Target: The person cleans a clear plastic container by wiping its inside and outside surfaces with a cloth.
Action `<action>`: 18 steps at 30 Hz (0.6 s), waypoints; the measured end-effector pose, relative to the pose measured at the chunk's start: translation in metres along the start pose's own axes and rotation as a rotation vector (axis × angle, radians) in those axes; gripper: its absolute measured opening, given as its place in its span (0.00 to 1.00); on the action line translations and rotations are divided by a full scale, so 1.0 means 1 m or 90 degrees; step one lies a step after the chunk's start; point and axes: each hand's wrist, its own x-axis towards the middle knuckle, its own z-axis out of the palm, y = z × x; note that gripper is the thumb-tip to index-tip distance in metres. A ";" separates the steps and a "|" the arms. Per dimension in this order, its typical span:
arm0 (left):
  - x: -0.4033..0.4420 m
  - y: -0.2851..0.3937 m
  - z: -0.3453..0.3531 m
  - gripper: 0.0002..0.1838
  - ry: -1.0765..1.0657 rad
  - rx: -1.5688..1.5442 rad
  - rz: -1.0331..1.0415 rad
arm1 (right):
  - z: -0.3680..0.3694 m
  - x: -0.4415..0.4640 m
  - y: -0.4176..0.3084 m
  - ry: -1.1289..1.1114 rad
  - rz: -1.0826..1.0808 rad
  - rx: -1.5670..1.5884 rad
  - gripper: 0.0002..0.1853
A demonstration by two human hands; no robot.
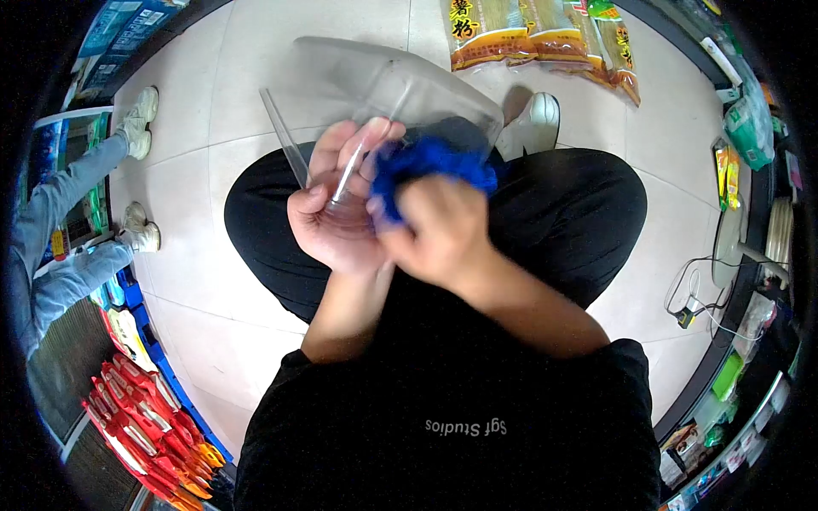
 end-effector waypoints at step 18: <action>-0.006 0.009 -0.020 0.26 -0.177 -0.331 -0.065 | -0.022 0.047 0.016 0.113 -0.022 -0.030 0.19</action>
